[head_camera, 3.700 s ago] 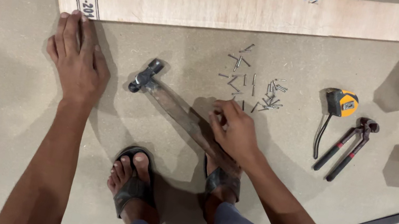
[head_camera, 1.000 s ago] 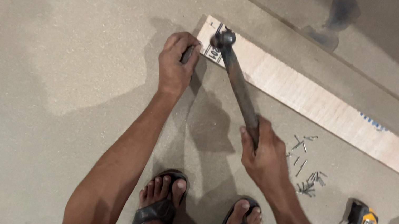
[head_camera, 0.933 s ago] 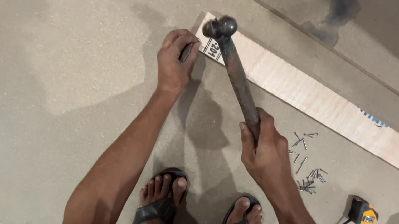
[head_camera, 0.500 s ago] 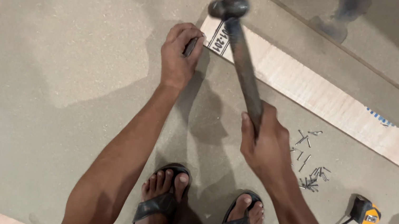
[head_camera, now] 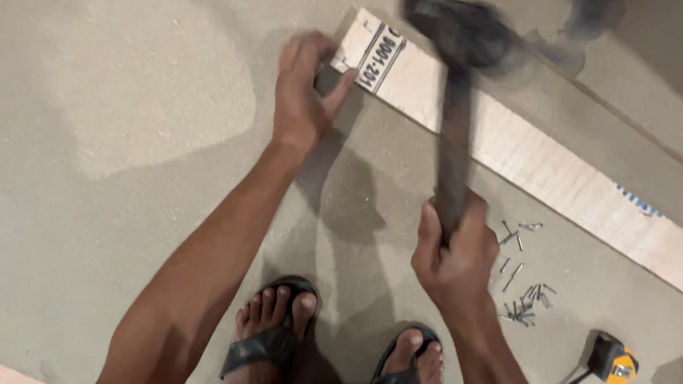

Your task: The person hammers a series of nails into a wooden board while sitting on the floor.

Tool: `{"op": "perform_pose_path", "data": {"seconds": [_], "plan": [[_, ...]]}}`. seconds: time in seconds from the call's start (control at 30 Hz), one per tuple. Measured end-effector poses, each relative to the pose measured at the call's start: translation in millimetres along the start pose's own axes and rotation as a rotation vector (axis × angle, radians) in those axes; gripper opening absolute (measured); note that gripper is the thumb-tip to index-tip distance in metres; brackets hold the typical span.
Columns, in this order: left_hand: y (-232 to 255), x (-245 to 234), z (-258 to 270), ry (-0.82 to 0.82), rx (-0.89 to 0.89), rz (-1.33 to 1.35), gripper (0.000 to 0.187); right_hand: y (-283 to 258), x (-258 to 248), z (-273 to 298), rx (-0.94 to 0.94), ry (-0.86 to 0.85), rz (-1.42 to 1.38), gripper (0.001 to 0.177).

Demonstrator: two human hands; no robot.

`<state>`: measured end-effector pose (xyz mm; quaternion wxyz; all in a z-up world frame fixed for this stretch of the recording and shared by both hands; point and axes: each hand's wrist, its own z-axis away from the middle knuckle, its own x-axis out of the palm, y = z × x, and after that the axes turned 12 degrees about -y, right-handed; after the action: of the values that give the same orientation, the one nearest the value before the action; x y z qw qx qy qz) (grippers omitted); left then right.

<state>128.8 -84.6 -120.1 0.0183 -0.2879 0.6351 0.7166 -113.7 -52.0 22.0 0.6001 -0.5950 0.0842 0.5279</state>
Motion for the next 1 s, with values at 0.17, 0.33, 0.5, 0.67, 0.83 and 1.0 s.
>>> {"op": "perform_pose_path", "data": {"seconds": [0.17,0.33,0.5,0.67,0.83,1.0], "plan": [[14.4,7.4,-6.4,0.023,-0.051,-0.168,0.094,14.1,24.6,-16.9,-0.414,0.168,0.17,0.013],[23.0,3.7,-7.3,-0.008,-0.134,-0.174,0.086,8.1,25.0,-45.0,0.145,-0.201,0.039,0.023],[8.0,7.2,-11.2,0.049,-0.03,-0.2,0.06,1.5,23.6,-16.7,0.024,-0.11,-0.108,0.024],[-28.9,-0.7,-13.0,0.07,0.19,-0.298,0.042,12.4,25.8,26.1,0.066,-0.143,-0.346,0.022],[-72.0,-30.4,-25.2,0.178,0.09,-0.363,0.032,30.9,18.1,75.9,0.399,-0.306,-0.78,0.015],[-46.6,-47.8,-30.0,0.255,0.166,-0.617,0.058,57.6,19.8,105.1,0.511,-0.382,-0.941,0.016]]}}
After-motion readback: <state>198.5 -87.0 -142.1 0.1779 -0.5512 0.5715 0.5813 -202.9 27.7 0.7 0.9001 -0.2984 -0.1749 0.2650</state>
